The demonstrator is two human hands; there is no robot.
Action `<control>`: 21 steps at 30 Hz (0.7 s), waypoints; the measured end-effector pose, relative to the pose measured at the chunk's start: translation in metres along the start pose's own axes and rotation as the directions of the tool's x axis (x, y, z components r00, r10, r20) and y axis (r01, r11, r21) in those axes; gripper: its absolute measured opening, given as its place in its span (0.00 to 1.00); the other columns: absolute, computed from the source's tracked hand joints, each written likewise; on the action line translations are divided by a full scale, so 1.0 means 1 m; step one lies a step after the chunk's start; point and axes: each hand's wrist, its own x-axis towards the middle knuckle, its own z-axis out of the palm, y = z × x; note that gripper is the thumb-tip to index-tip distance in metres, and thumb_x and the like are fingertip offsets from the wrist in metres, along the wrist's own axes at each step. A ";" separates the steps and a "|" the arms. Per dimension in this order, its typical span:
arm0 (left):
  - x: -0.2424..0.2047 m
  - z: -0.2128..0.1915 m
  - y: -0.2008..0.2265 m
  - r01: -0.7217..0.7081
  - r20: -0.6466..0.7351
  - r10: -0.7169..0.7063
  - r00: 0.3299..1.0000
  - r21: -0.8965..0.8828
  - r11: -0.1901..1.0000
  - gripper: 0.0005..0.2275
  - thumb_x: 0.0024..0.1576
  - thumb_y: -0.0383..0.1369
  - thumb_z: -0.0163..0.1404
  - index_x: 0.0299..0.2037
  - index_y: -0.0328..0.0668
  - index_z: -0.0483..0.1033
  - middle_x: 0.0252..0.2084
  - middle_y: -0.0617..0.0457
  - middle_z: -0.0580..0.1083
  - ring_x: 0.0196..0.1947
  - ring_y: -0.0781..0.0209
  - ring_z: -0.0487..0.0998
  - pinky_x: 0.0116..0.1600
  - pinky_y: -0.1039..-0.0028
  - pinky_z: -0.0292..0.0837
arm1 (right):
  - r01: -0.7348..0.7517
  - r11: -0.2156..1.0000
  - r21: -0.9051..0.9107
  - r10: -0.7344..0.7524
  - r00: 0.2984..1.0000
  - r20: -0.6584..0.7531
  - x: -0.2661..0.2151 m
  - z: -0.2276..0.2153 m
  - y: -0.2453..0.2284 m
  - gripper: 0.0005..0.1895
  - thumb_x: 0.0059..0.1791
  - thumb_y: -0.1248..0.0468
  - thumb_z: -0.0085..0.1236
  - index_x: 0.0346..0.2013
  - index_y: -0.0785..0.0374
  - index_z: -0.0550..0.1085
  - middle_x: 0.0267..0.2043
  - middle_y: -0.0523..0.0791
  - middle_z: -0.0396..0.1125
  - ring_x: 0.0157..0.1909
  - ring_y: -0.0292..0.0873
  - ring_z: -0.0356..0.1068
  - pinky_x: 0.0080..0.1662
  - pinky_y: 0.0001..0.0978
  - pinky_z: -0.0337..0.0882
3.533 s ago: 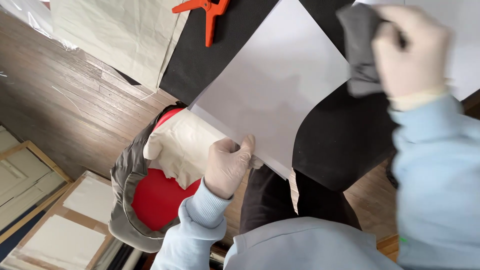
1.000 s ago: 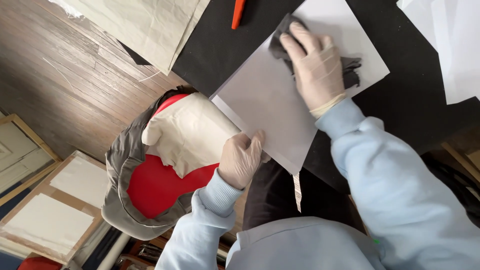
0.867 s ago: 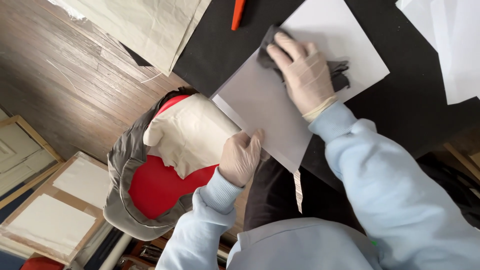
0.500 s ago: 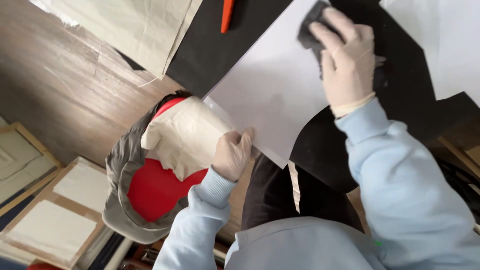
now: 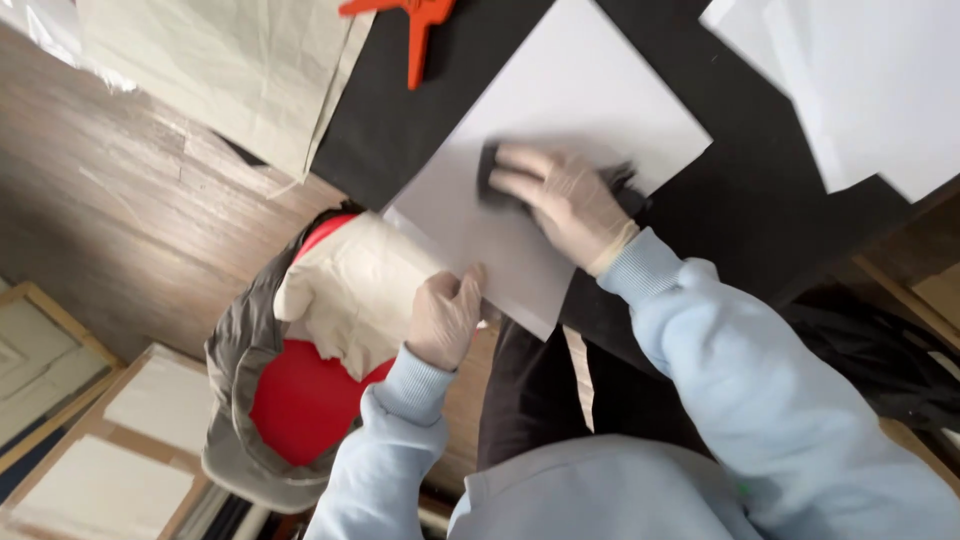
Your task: The recorder is mounting a vinyl decal onto a white board using transfer tape, clamps, and a squeegee tool for smoothing.
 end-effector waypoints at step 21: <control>0.007 0.000 -0.007 -0.009 0.079 0.021 0.997 -0.157 0.987 0.23 0.63 0.44 0.44 0.32 0.24 0.78 0.23 0.44 0.78 0.22 0.59 0.79 0.31 0.72 0.77 | 0.023 0.988 0.152 -0.037 0.995 0.092 -0.046 -0.032 -0.007 0.27 0.44 0.79 0.55 0.55 0.55 0.76 0.63 0.44 0.68 0.51 0.52 0.71 0.54 0.41 0.75</control>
